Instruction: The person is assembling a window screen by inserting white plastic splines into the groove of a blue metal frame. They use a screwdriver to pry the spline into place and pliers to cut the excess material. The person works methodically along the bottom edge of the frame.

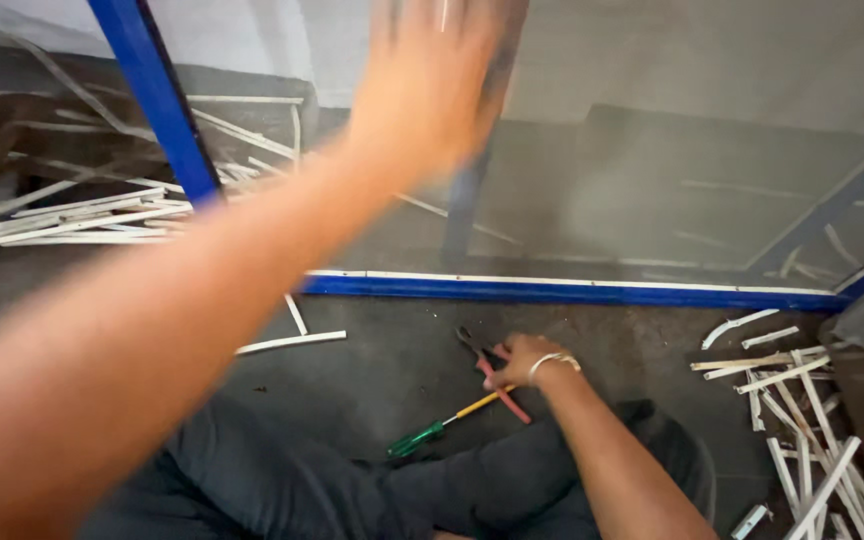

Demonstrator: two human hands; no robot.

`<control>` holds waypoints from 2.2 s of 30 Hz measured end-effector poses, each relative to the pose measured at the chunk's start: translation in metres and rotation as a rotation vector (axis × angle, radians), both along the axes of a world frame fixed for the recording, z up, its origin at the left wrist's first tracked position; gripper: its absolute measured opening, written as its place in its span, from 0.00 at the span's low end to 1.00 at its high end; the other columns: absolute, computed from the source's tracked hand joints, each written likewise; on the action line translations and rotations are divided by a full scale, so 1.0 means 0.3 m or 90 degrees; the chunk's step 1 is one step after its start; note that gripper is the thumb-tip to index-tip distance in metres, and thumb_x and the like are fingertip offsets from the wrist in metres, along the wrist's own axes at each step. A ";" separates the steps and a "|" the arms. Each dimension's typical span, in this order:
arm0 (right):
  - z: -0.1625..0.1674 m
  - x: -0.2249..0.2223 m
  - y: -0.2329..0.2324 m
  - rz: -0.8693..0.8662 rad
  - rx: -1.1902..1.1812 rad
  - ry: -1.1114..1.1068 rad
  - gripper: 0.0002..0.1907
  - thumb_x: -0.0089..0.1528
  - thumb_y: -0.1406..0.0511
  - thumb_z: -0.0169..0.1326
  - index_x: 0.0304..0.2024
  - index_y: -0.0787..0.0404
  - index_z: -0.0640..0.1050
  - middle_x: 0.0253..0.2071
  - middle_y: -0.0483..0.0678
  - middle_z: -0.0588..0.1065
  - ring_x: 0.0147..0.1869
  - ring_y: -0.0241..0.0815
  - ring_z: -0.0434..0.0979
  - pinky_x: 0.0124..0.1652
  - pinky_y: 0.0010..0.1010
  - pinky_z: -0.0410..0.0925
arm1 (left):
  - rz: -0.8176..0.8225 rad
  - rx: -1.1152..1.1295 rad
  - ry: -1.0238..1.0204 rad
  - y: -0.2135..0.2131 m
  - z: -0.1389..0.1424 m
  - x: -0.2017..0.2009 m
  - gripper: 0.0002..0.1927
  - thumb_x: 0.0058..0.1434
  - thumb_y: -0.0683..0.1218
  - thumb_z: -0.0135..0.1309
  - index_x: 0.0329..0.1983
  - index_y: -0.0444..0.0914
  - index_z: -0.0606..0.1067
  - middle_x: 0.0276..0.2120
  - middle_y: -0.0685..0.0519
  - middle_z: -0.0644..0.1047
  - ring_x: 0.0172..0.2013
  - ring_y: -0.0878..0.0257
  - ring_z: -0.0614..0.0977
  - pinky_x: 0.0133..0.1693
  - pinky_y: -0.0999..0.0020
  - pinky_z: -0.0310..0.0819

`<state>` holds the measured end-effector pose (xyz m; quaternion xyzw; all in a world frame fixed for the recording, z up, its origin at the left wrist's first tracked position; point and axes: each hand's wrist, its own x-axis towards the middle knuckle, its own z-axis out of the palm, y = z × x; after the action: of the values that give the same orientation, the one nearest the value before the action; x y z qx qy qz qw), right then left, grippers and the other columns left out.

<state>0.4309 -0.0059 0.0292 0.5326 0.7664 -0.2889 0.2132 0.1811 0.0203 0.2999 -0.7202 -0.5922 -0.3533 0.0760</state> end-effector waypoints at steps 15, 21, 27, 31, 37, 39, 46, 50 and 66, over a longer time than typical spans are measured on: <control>0.040 0.000 0.014 -0.305 0.180 0.252 0.26 0.50 0.53 0.63 0.48 0.57 0.84 0.48 0.53 0.84 0.54 0.51 0.84 0.57 0.38 0.72 | -0.012 -0.803 0.170 -0.562 -0.929 0.106 0.19 0.61 0.49 0.54 0.52 0.37 0.77 0.51 0.42 0.81 0.50 0.49 0.83 0.50 0.57 0.77; 0.061 -0.006 0.027 -0.494 0.073 0.500 0.19 0.60 0.59 0.55 0.49 0.61 0.80 0.37 0.55 0.80 0.34 0.47 0.82 0.32 0.41 0.75 | -0.067 -0.544 -0.311 -0.422 -0.611 -0.460 0.16 0.49 0.55 0.66 0.36 0.41 0.85 0.31 0.51 0.86 0.32 0.62 0.86 0.39 0.65 0.80; 0.009 -0.154 -0.027 -0.358 0.099 0.294 0.17 0.59 0.61 0.57 0.51 0.55 0.80 0.33 0.59 0.83 0.33 0.51 0.85 0.33 0.41 0.75 | 0.040 0.057 -0.972 -0.413 -0.483 -0.736 0.09 0.60 0.48 0.63 0.32 0.41 0.75 0.25 0.58 0.74 0.26 0.68 0.76 0.31 0.69 0.75; -0.045 -0.257 -0.080 -0.119 0.215 0.263 0.18 0.54 0.61 0.58 0.47 0.54 0.81 0.42 0.56 0.81 0.48 0.59 0.81 0.48 0.46 0.73 | 0.097 0.249 -1.072 -0.349 -0.469 -0.785 0.15 0.61 0.44 0.59 0.24 0.42 0.66 0.19 0.57 0.65 0.17 0.67 0.67 0.19 0.69 0.56; -0.065 -0.322 -0.077 -0.053 0.130 0.156 0.18 0.53 0.60 0.57 0.46 0.51 0.80 0.50 0.50 0.80 0.55 0.58 0.79 0.53 0.46 0.71 | 0.011 0.231 -1.052 -0.293 -0.489 -0.770 0.17 0.62 0.44 0.54 0.20 0.42 0.62 0.16 0.58 0.60 0.13 0.67 0.61 0.17 0.69 0.47; -0.068 -0.331 -0.072 -0.069 0.135 0.154 0.19 0.53 0.60 0.57 0.48 0.51 0.79 0.52 0.50 0.79 0.56 0.58 0.78 0.54 0.46 0.71 | -0.013 0.217 -1.045 -0.301 -0.494 -0.780 0.17 0.62 0.43 0.53 0.19 0.42 0.61 0.16 0.58 0.59 0.13 0.68 0.59 0.18 0.69 0.46; -0.093 -0.355 -0.069 -0.104 0.116 0.100 0.19 0.54 0.61 0.56 0.48 0.52 0.79 0.45 0.51 0.82 0.52 0.59 0.80 0.52 0.47 0.72 | -0.085 0.178 -1.025 -0.327 -0.486 -0.805 0.18 0.61 0.43 0.51 0.18 0.41 0.60 0.16 0.58 0.60 0.14 0.68 0.60 0.18 0.69 0.47; -0.103 -0.353 -0.065 -0.079 0.142 0.134 0.19 0.53 0.61 0.57 0.47 0.54 0.79 0.43 0.54 0.82 0.51 0.60 0.81 0.51 0.47 0.73 | -0.128 0.146 -0.969 -0.333 -0.479 -0.800 0.18 0.61 0.42 0.50 0.17 0.39 0.60 0.17 0.57 0.60 0.16 0.68 0.60 0.20 0.69 0.49; -0.090 -0.343 -0.071 -0.087 0.124 0.104 0.17 0.54 0.60 0.56 0.46 0.52 0.79 0.45 0.52 0.82 0.51 0.59 0.81 0.51 0.48 0.72 | -0.210 -0.023 -0.844 -0.275 -0.479 -0.751 0.19 0.60 0.45 0.53 0.15 0.41 0.61 0.15 0.62 0.60 0.16 0.71 0.59 0.21 0.70 0.47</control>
<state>0.3281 -0.0273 0.0021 0.5766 0.7674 -0.2694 0.0775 -0.0441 -0.0622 0.1561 -0.4335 -0.4020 -0.7167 -0.3699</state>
